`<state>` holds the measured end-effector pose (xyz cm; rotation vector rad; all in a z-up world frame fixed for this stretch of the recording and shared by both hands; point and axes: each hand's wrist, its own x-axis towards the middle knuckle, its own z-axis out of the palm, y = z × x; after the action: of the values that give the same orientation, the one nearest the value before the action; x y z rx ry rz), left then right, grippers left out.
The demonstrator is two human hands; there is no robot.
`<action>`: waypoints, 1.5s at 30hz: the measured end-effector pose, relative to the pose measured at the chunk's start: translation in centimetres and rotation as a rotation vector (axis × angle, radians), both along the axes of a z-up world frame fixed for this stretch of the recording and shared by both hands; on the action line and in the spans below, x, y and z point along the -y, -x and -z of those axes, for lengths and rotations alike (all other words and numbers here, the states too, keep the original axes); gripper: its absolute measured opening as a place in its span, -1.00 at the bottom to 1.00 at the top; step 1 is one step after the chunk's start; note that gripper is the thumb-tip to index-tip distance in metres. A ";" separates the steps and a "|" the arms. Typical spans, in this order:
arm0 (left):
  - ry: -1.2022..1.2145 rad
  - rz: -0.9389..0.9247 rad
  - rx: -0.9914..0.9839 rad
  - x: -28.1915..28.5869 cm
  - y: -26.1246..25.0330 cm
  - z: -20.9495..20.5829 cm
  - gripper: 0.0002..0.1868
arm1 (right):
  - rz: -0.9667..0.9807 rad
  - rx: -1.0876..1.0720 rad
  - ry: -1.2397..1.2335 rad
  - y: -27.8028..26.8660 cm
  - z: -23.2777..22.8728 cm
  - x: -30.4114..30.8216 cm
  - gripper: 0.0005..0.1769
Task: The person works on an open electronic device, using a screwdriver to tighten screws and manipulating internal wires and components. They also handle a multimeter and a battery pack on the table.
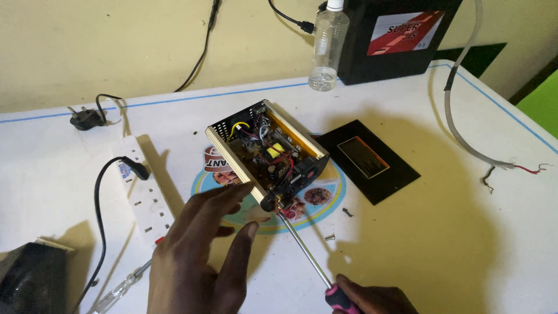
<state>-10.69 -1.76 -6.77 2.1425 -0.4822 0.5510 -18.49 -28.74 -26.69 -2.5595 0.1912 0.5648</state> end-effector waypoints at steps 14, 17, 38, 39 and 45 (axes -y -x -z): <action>-0.112 0.400 -0.095 -0.2 -5.8 2.1 -0.67 | 0.368 0.914 -0.051 1.6 -5.4 -7.4 -0.47; -0.106 0.399 -0.100 -0.2 -5.8 2.3 -0.66 | 0.351 0.852 -0.035 1.4 -4.5 -6.4 -0.45; -0.002 0.399 -0.086 0.2 -5.3 2.3 -0.77 | 0.513 0.409 -0.276 -0.2 -12.1 -5.5 -0.60; 0.003 0.389 -0.134 0.2 -5.2 2.1 -0.79 | 0.572 0.275 -0.293 -0.7 -14.1 -5.7 -0.82; -0.022 0.405 -0.054 0.6 -5.2 2.6 -0.66 | 0.635 -0.086 0.263 -0.5 -16.1 -6.1 -0.56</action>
<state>-5.48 -2.34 -9.39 1.9990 -0.8684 0.2597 -18.01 -22.68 -10.61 -2.5103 1.1218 0.4155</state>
